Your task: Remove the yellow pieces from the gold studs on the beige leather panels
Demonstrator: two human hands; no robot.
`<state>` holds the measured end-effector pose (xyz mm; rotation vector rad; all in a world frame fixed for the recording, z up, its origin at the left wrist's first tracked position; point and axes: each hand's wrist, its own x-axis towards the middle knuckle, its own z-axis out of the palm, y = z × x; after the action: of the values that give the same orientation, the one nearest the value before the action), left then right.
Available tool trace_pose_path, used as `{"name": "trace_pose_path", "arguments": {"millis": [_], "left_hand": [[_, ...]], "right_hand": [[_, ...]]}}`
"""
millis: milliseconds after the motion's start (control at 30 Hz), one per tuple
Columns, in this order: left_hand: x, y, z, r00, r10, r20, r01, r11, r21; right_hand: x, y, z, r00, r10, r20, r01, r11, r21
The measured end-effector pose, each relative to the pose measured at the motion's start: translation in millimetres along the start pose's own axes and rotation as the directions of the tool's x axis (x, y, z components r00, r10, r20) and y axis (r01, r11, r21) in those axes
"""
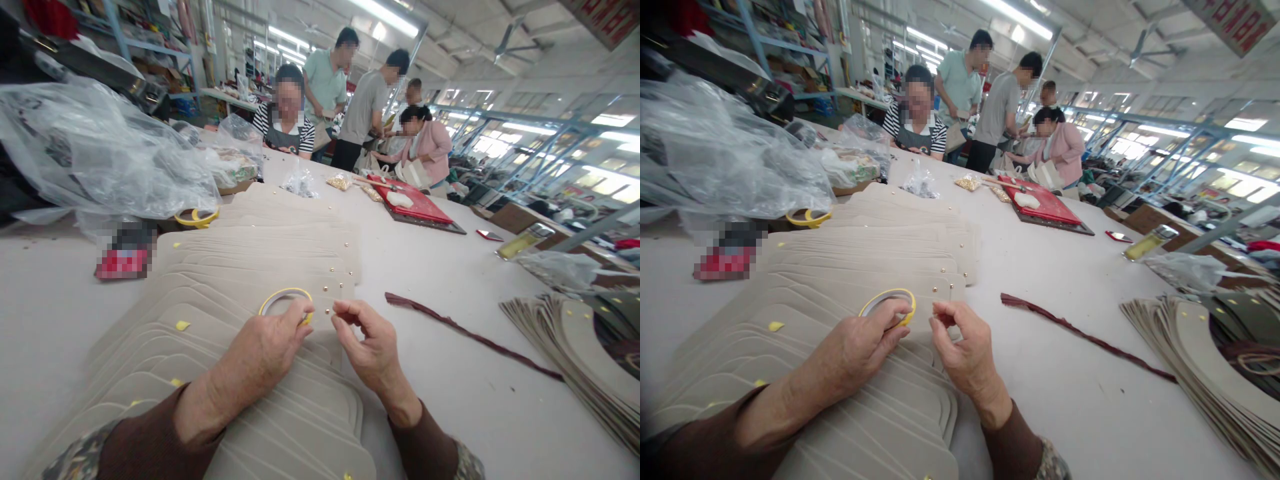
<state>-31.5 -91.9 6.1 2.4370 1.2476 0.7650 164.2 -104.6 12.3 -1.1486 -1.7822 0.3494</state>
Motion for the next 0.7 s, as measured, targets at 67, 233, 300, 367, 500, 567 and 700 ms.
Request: {"name": "trace_pose_path", "arguments": {"millis": [67, 233, 300, 367, 500, 567, 700], "left_hand": [[-1.4, 1.3, 2.6, 1.0, 0.006, 0.027, -0.007, 1.0, 0.018], [-1.7, 3.5, 3.5, 0.997, 0.033, 0.063, -0.037, 0.998, 0.057], [-1.3, 4.4, 2.8, 0.995, 0.042, 0.09, -0.048, 0.997, 0.062], [-1.5, 5.1, 2.4, 0.992, 0.044, 0.119, -0.052, 0.996, 0.071], [-2.4, 6.2, 2.8, 0.989, 0.017, 0.149, -0.033, 0.994, 0.102], [-1.9, 6.9, 2.5, 0.991, 0.02, 0.131, -0.033, 0.995, 0.098], [0.1, 8.3, 0.9, 0.998, 0.044, 0.036, -0.047, 0.995, 0.086]], "right_hand": [[-0.4, -0.5, -0.5, 0.997, -0.06, 0.052, 0.059, 0.998, 0.014], [-3.4, -1.5, 5.7, 0.981, -0.15, 0.126, 0.151, 0.989, 0.005], [-4.1, -1.2, 8.1, 0.977, -0.164, 0.137, 0.169, 0.986, -0.018], [-4.8, -0.7, 9.8, 0.973, -0.179, 0.143, 0.189, 0.98, -0.061], [-6.8, 0.3, 11.8, 0.971, -0.203, 0.123, 0.221, 0.962, -0.158], [-8.3, -0.3, 12.6, 0.973, -0.203, 0.109, 0.22, 0.959, -0.178], [-9.7, -7.6, 16.6, 0.997, -0.045, 0.063, 0.051, 0.993, -0.109]]}}
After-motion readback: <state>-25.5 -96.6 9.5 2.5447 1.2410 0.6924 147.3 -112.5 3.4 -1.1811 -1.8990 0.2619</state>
